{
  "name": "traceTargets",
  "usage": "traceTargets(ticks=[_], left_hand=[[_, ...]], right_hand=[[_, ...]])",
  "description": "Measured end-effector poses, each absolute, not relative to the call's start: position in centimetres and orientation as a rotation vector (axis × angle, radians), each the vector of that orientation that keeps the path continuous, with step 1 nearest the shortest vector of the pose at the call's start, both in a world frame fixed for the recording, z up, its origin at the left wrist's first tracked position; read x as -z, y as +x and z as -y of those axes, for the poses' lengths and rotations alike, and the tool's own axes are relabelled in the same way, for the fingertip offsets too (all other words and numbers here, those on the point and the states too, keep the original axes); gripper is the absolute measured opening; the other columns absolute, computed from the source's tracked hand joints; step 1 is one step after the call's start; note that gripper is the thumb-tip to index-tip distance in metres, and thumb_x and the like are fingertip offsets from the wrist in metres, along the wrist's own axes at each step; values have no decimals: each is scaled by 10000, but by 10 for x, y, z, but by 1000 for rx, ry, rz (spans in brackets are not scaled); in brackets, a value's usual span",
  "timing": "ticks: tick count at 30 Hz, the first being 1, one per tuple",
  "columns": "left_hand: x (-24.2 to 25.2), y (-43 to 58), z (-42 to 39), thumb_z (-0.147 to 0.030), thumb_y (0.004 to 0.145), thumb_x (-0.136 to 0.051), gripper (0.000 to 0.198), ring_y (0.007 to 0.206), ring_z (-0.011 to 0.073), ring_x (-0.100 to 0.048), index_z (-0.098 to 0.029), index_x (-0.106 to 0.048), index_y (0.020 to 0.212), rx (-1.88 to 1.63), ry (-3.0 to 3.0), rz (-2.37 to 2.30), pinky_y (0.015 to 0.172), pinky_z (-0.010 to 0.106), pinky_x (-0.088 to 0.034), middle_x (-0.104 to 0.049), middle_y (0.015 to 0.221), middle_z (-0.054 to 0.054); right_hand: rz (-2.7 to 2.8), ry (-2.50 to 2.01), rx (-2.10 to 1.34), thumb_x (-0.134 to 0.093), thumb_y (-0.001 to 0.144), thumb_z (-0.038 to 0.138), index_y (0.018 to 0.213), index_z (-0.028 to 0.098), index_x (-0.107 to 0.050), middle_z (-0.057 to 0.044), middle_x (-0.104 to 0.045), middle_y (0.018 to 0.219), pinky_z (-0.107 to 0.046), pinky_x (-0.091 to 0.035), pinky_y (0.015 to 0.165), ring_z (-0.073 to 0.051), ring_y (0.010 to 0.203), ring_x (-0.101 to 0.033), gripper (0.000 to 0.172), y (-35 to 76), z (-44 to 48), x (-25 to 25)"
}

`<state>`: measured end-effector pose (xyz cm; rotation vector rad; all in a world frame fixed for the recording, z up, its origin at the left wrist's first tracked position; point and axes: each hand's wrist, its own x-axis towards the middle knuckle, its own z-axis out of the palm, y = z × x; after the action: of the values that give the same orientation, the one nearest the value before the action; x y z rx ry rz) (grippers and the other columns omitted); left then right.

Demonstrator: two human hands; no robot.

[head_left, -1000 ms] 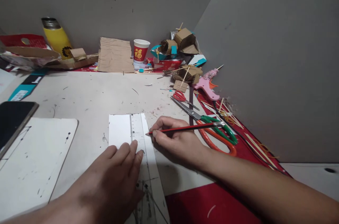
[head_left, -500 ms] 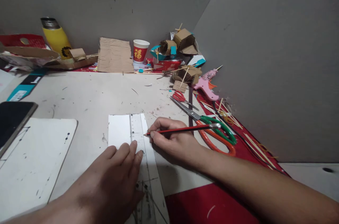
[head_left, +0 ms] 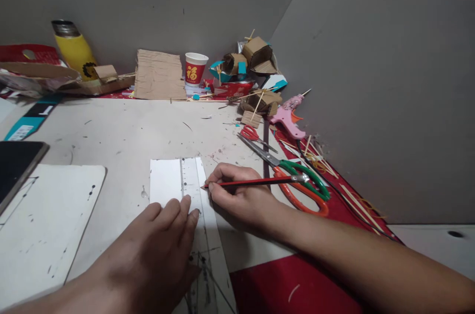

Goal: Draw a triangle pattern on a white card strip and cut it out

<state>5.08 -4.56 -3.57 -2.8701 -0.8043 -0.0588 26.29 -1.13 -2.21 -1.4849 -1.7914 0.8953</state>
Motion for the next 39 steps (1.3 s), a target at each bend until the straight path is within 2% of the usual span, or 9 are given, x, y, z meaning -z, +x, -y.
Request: traceTargets(ticks=[6,12,16,22,26,30,33,39], left_hand=[[23,54,44,-532,960,-496,539,1162,308,-560,-136,-684,1275,-13,-2880,745,904,411,-395,-660,1322,174],[37,52,46,-523,977,-434,548,1221,306,-498,-145,-660,1303,68,-2848,753,939,417,-368,-628,1366,159],[34,53,44,-544,963,-468,541,1163,297,-535,-145,-696,1249,75,-2835,747,911,408,-369,-665,1314,152],[24,51,45,-537,978,-474,533,1189,296,-537,-156,-668,1296,38,-2845,739,946,410,-352,-637,1357,153],[23,49,46,-510,989,-466,511,1174,302,-555,-160,-661,1306,17,-2858,717,921,424,-371,-644,1352,147],[22,51,48,-523,993,-458,520,1201,281,-553,-194,-612,1365,32,-2843,752,937,415,-375,-641,1366,122],[20,54,49,-548,996,-447,527,1181,253,-585,-206,-619,1358,6,-2814,814,939,390,-389,-648,1359,116],[24,51,51,-608,957,-496,545,1159,245,-647,-222,-669,1301,54,-2813,959,957,355,-435,-664,1320,127]], right_hand=[[1749,-1497,-945,-538,744,199,690,199,-591,7,-598,601,-256,-394,514,-131,565,-504,76,263,11,22],[1769,-1470,-899,-539,755,199,700,197,-613,7,-604,604,-257,-389,506,-122,541,-491,92,262,12,24],[1770,-1512,-879,-542,741,181,684,205,-598,10,-600,603,-260,-396,521,-127,554,-500,84,263,13,24],[1724,-1510,-930,-544,752,171,689,201,-591,24,-574,590,-249,-364,487,-118,539,-475,85,264,15,23],[1638,-1448,-938,-546,818,188,765,192,-630,-1,-650,661,-262,-445,528,-135,582,-571,99,267,19,19],[1673,-1388,-929,-508,925,225,961,187,-663,-39,-748,794,-291,-541,670,-171,723,-695,164,269,26,18],[1806,-1332,-846,-480,967,249,1018,178,-672,-51,-762,816,-285,-547,696,-175,745,-718,211,268,27,21],[2078,-1211,-651,-415,1003,241,994,139,-689,-74,-747,782,-280,-532,641,-176,670,-707,292,266,22,23]])
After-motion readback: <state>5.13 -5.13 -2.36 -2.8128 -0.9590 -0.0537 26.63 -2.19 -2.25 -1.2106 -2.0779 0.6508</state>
